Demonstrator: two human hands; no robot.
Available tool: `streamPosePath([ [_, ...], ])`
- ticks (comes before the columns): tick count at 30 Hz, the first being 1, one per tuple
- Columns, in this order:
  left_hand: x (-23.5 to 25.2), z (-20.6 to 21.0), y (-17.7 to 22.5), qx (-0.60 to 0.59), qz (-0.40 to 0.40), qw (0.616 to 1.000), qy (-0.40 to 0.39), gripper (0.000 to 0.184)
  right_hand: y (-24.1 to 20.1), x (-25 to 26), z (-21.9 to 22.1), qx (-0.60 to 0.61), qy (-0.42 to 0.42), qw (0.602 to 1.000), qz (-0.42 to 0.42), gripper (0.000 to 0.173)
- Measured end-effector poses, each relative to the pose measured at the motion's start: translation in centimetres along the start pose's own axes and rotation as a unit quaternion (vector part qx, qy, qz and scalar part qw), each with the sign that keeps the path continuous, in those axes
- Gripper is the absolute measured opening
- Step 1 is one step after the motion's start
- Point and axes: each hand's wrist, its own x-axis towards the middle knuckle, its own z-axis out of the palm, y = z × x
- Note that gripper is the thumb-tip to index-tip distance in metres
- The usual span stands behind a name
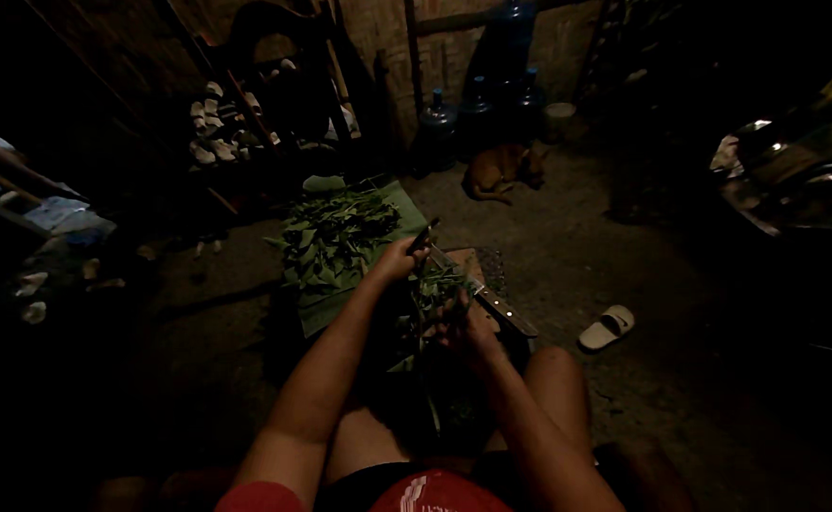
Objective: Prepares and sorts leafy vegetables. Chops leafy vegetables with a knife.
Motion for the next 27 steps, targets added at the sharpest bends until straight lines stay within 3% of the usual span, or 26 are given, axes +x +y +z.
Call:
streamPosePath([
  [3, -0.3, -0.2, 0.0, -0.002, -0.007, 1.000, 0.007, 0.036, -1.6, 0.3, -0.9, -0.076, 0.034, 0.995, -0.057, 0.034],
  [6, -0.3, -0.2, -0.1, -0.017, 0.002, 1.000, 0.008, 0.035, -2.7, 1.2, -0.4, -0.160, 0.049, 0.982, -0.089, 0.046],
  [10, -0.4, -0.2, -0.3, -0.034, 0.014, 0.999, 0.009, 0.035, -2.7, 3.1, 0.3, -0.234, 0.057, 0.968, -0.064, 0.066],
  [14, -0.5, -0.4, -0.5, -0.021, 0.013, 0.999, 0.029, 0.036, -2.6, 4.8, 0.1, -0.349, 0.042, 0.935, -0.042, 0.069],
  [22, -0.9, -0.5, -1.0, -0.073, 0.023, 0.996, 0.056, 0.036, -3.3, 6.8, 1.3, -0.440, 0.012, 0.898, -0.024, 0.068],
  [27, -0.9, -0.4, -1.6, -0.075, 0.045, 0.994, 0.063, 0.035, -3.1, 7.2, 1.5, -0.443, 0.023, 0.896, -0.023, 0.065],
])
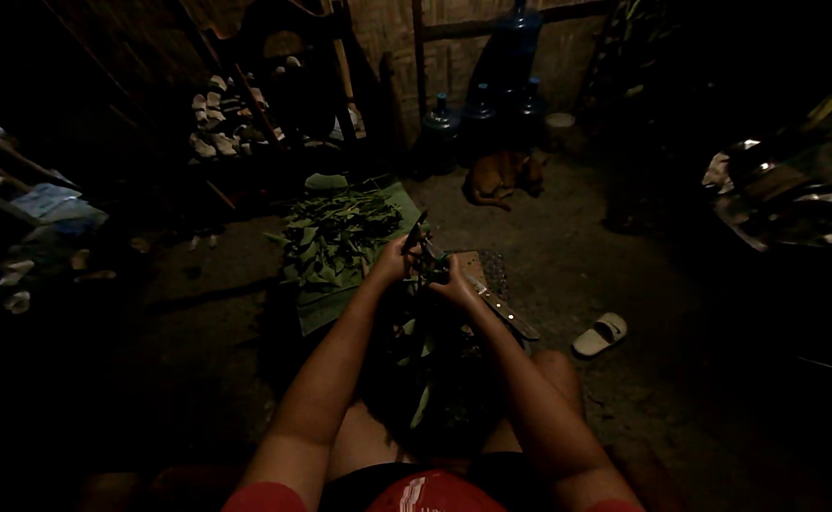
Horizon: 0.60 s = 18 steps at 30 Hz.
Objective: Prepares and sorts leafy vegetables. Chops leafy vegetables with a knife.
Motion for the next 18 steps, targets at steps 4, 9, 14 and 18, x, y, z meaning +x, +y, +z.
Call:
streamPosePath([
  [4, -1.1, -1.1, 0.5, 0.003, 0.020, 1.000, 0.006, 0.037, -0.7, -0.2, -1.4, 0.023, 0.042, 0.999, 0.002, 0.062],
  [9, -3.1, -3.8, 1.5, -0.004, 0.066, 0.998, 0.016, 0.035, 0.7, 1.1, -2.3, -0.015, 0.092, 0.996, 0.015, 0.061],
  [14, -5.3, -7.0, 2.7, -0.020, 0.101, 0.994, 0.039, 0.033, 0.9, 1.5, -2.2, -0.155, 0.117, 0.981, 0.021, 0.060],
  [18, -6.8, -8.5, 3.7, -0.045, 0.108, 0.991, 0.067, 0.031, -0.5, 0.5, -3.4, -0.146, 0.116, 0.982, -0.008, 0.061],
])
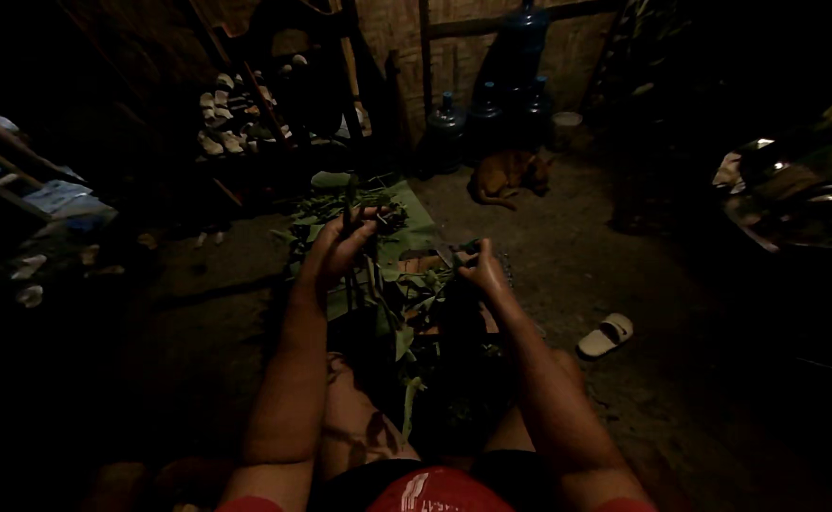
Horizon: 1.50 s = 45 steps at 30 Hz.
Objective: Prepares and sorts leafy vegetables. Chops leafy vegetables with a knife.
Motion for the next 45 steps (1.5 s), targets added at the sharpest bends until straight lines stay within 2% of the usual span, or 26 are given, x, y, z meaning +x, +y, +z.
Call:
streamPosePath([
  [4, -0.4, -0.9, 0.2, -0.015, 0.005, 1.000, 0.016, 0.031, 0.0, -0.8, -2.4, 0.044, 0.044, 0.998, -0.024, 0.060],
  [7, -0.5, -1.2, 0.2, -0.023, 0.004, 1.000, 0.020, 0.031, -0.2, -2.6, -2.7, 0.157, 0.055, 0.982, -0.092, 0.058],
  [10, -0.5, -0.7, 0.8, -0.028, -0.004, 0.999, 0.034, 0.031, -2.7, -6.5, -0.7, 0.294, -0.070, 0.943, -0.141, 0.049],
  [12, -0.5, -0.2, 1.3, -0.028, 0.000, 0.999, 0.030, 0.030, -3.9, -8.3, 1.5, 0.325, -0.172, 0.917, -0.157, 0.050],
  [14, -0.5, 0.3, 1.6, -0.028, 0.015, 0.999, 0.026, 0.030, -4.6, -9.1, 3.2, 0.325, -0.229, 0.905, -0.149, 0.050],
  [16, -0.6, 0.4, 1.7, -0.029, 0.022, 0.999, 0.035, 0.031, -5.0, -9.5, 4.0, 0.355, -0.242, 0.895, -0.120, 0.046],
  [19, -1.4, 0.3, 0.7, -0.033, 0.013, 0.998, 0.058, 0.033, -5.0, -9.5, 4.5, 0.436, -0.250, 0.859, -0.102, 0.041],
  [22, -3.5, 0.9, 0.2, -0.077, -0.054, 0.994, 0.055, 0.025, -5.7, -9.9, 4.0, 0.459, -0.268, 0.842, -0.093, 0.036],
  [24, -5.4, 1.5, 0.1, -0.127, -0.089, 0.988, 0.021, 0.017, -5.9, -10.0, 4.4, 0.458, -0.283, 0.837, -0.101, 0.034],
  [26, -7.0, 1.9, 0.4, -0.157, -0.121, 0.980, -0.005, 0.008, -5.6, -10.1, 5.1, 0.442, -0.278, 0.846, -0.108, 0.036],
  [27, -7.4, 2.0, 0.3, -0.174, -0.120, 0.977, -0.008, 0.007, -5.4, -10.2, 5.2, 0.413, -0.262, 0.865, -0.109, 0.038],
  [30, -7.4, 1.6, -0.6, -0.149, -0.115, 0.980, 0.064, 0.009, -4.6, -10.8, 4.3, 0.278, -0.193, 0.933, -0.122, 0.046],
  [32, -6.6, 1.2, -1.3, -0.099, -0.127, 0.979, 0.128, 0.010, -3.7, -11.6, 3.1, 0.222, -0.189, 0.945, -0.150, 0.051],
  [34, -5.7, 1.1, -1.7, -0.057, -0.137, 0.977, 0.156, 0.016, -2.9, -12.6, 2.2, 0.218, -0.240, 0.931, -0.167, 0.050],
  [37, -4.4, 2.4, -1.4, -0.033, -0.132, 0.980, 0.147, 0.017, -3.1, -14.1, 1.9, 0.245, -0.365, 0.895, -0.078, 0.043],
  [39, -3.4, 3.7, -1.9, -0.036, -0.110, 0.986, 0.119, 0.019, -2.9, -14.0, 2.2, 0.260, -0.405, 0.876, -0.014, 0.051],
  [45, -1.3, 6.2, -3.3, 0.005, -0.053, 0.996, 0.066, 0.021, -2.6, -12.9, 3.0, 0.338, -0.354, 0.869, 0.071, 0.053],
])
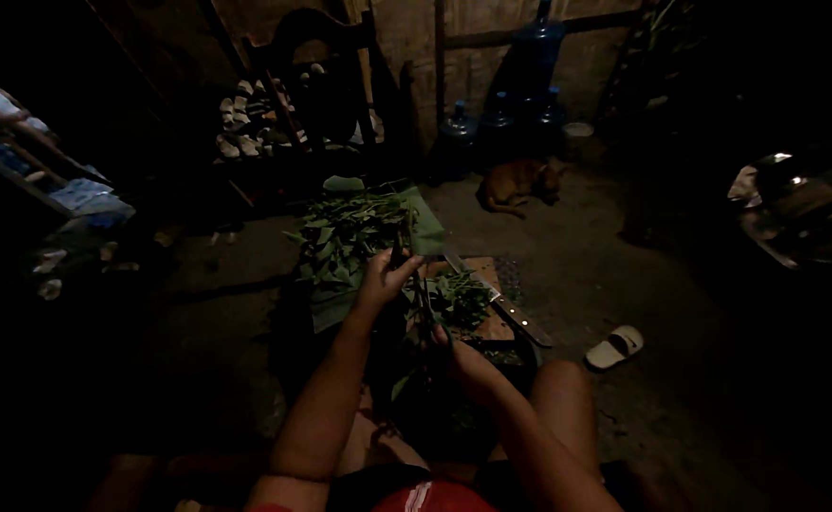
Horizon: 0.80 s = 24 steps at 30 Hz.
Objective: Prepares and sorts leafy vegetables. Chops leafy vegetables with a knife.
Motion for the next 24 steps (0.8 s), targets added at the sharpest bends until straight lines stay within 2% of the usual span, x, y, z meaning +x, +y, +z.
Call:
streamPosePath([
  [5, 0.9, 1.9, 0.1, 0.068, 0.026, 0.997, -0.030, 0.026, 0.8, 1.2, -1.1, 0.076, 0.003, 0.997, -0.026, 0.051],
  [8, 1.4, 3.1, 0.3, 0.109, 0.011, 0.994, -0.028, 0.027, 1.0, 1.8, -1.1, 0.110, 0.023, 0.993, -0.040, 0.052],
  [12, 2.1, 3.6, -0.1, 0.111, 0.013, 0.994, -0.003, 0.030, 0.9, 1.7, -1.2, 0.119, 0.036, 0.992, -0.037, 0.053],
  [18, 2.7, 3.5, -0.5, 0.125, 0.019, 0.992, -0.010, 0.027, 0.8, 1.6, -1.7, 0.119, 0.055, 0.991, -0.020, 0.052],
  [24, 2.8, 3.8, -0.3, 0.131, 0.011, 0.991, -0.011, 0.026, 1.0, 1.5, -2.0, 0.117, 0.024, 0.992, -0.036, 0.049],
])
